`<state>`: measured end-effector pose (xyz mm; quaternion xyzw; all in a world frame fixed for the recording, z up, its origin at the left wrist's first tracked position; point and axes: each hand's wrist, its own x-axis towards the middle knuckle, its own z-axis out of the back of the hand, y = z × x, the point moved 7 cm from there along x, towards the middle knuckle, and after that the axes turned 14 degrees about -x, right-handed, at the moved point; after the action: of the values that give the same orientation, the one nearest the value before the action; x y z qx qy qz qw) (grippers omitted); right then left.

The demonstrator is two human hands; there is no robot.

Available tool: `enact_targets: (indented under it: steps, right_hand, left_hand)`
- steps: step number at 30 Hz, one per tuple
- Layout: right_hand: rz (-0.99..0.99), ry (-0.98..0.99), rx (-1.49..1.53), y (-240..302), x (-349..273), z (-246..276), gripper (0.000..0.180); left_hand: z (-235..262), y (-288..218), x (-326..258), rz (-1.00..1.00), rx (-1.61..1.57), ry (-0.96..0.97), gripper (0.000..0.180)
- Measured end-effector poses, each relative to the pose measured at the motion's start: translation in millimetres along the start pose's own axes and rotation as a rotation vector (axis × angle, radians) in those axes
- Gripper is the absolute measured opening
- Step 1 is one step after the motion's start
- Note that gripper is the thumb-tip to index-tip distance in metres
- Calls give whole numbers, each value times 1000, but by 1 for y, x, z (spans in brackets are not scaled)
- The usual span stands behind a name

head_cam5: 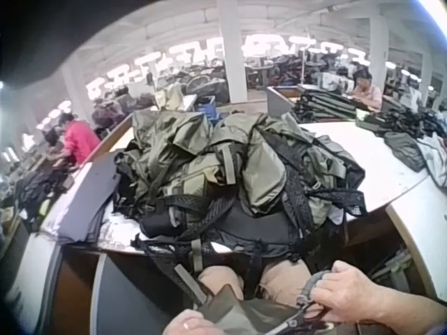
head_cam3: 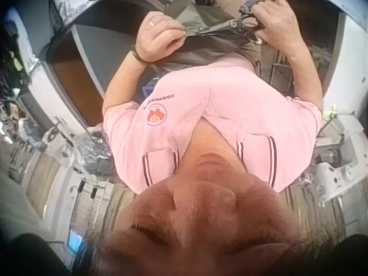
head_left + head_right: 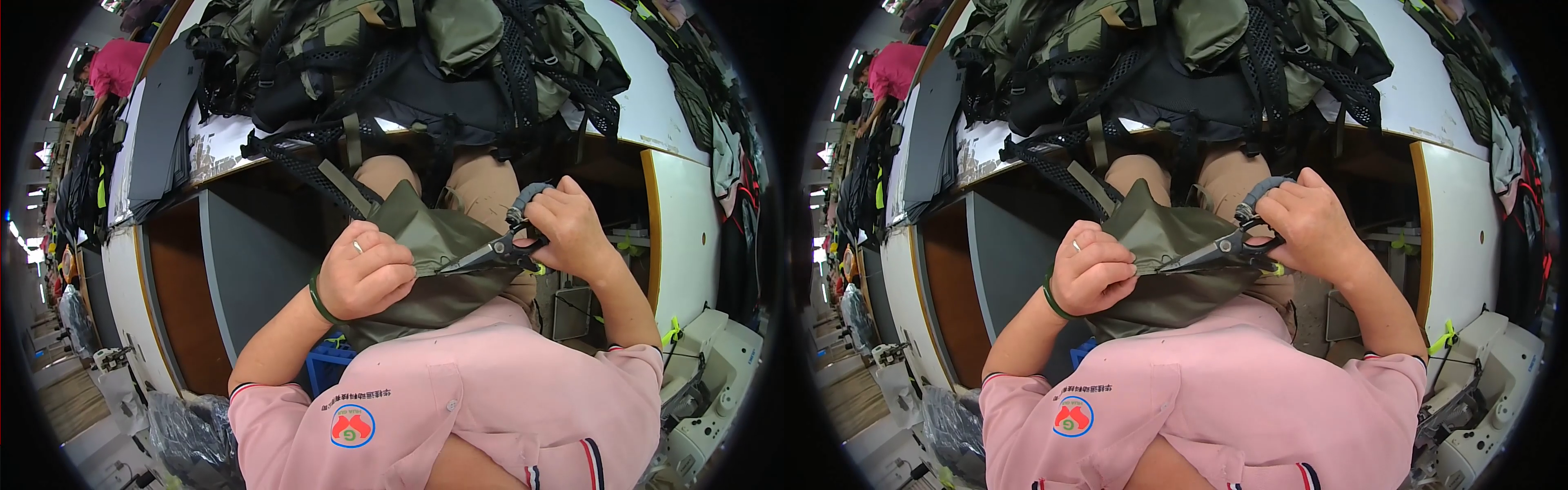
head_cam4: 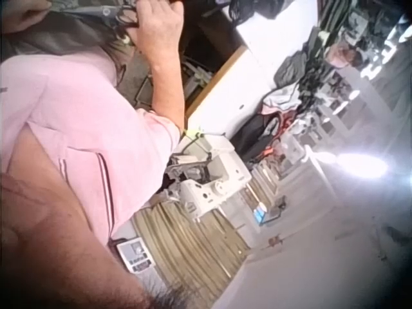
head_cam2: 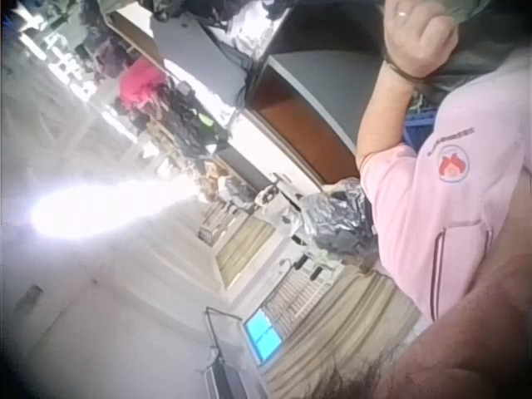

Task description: Trim excess material and threads from green fabric vest components using scissors.

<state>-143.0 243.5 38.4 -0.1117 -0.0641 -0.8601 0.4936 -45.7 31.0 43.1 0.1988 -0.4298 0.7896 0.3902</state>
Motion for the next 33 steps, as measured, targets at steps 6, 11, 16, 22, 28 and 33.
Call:
enact_targets:
  steps: [6,11,16,22,28,33]
  right_hand:
    - [21,16,24,0,-2,-7,40]
    - [-79,103,164,-7,-2,-7,43]
    - [-44,223,571,25,-10,-30,27]
    - [-138,282,641,22,-13,-32,25]
    - [-110,19,86,7,-8,11,35]
    - [-104,10,-102,5,-8,22,37]
  left_hand:
    - [-2,0,3,0,-14,8,31]
    - [-2,0,3,1,-20,9,31]
    - [-4,3,8,11,-50,24,31]
    - [-16,12,2,73,-67,101,29]
    - [-11,6,2,39,-53,16,30]
    - [-10,4,5,35,-56,-10,32]
